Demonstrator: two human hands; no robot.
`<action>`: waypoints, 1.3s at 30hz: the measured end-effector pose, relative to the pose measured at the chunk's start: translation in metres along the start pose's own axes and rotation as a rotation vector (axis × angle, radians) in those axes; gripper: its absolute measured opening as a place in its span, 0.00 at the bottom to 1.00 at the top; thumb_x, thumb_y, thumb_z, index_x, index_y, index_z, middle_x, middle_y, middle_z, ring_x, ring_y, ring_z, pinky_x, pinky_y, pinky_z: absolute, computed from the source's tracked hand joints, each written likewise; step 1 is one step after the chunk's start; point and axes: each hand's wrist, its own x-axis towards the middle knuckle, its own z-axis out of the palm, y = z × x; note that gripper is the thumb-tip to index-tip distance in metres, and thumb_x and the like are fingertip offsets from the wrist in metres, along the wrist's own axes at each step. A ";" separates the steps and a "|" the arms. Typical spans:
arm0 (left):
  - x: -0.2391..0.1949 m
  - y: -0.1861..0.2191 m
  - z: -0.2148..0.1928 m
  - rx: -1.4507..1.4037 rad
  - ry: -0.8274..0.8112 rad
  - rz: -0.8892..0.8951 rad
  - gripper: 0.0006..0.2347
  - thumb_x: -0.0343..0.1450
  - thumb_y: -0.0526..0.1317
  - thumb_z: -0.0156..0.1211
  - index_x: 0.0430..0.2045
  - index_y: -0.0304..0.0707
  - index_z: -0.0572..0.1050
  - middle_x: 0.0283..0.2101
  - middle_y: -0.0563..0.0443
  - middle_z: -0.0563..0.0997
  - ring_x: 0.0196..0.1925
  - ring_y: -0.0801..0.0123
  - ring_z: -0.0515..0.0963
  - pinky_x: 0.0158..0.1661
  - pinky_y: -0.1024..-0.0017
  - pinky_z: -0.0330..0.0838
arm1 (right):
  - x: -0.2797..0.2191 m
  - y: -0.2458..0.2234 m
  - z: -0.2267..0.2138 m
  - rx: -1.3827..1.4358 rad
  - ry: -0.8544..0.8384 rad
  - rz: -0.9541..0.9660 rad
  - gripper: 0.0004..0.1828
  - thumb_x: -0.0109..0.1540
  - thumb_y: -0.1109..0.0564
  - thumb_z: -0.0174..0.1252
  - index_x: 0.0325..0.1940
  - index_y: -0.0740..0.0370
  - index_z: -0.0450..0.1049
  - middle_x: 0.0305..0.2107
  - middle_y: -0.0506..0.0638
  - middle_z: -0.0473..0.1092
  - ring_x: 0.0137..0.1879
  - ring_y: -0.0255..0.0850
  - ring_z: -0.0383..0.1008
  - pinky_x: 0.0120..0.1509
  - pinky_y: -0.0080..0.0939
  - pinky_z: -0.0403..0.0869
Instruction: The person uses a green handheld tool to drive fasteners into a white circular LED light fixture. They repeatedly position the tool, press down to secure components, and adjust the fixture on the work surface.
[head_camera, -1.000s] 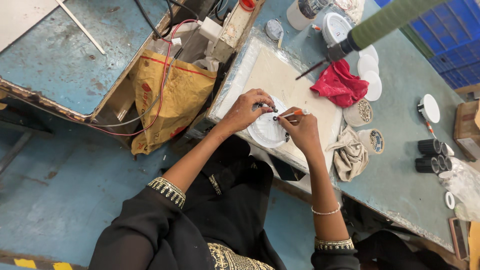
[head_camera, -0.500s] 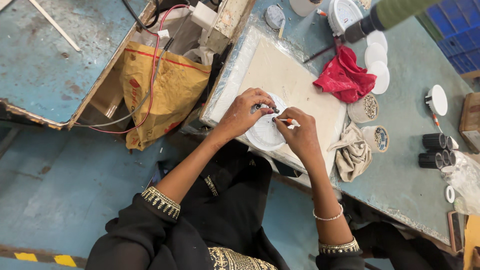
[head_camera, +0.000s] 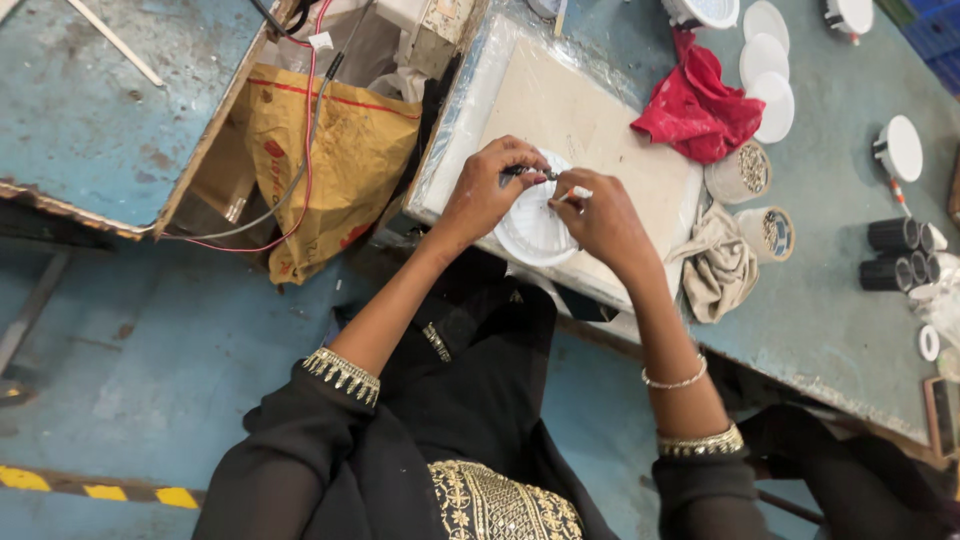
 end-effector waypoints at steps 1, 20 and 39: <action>0.000 -0.001 -0.001 -0.008 0.000 0.008 0.05 0.68 0.32 0.68 0.35 0.32 0.82 0.42 0.46 0.82 0.46 0.61 0.84 0.48 0.68 0.76 | 0.000 0.003 0.001 -0.001 0.005 0.015 0.06 0.57 0.67 0.63 0.37 0.69 0.74 0.34 0.61 0.74 0.36 0.52 0.78 0.43 0.46 0.75; 0.003 -0.008 -0.003 0.037 -0.056 -0.017 0.07 0.67 0.33 0.68 0.36 0.34 0.83 0.43 0.46 0.82 0.47 0.61 0.83 0.49 0.67 0.75 | -0.014 0.017 0.000 0.180 0.102 0.282 0.07 0.58 0.61 0.67 0.35 0.69 0.80 0.25 0.51 0.77 0.31 0.31 0.75 0.38 0.32 0.74; 0.004 0.001 0.004 0.056 -0.028 -0.022 0.06 0.68 0.32 0.66 0.37 0.33 0.81 0.44 0.46 0.81 0.49 0.58 0.81 0.51 0.66 0.74 | -0.017 -0.009 0.026 -0.276 0.244 -0.054 0.19 0.49 0.75 0.59 0.42 0.66 0.70 0.33 0.58 0.71 0.43 0.56 0.72 0.47 0.54 0.71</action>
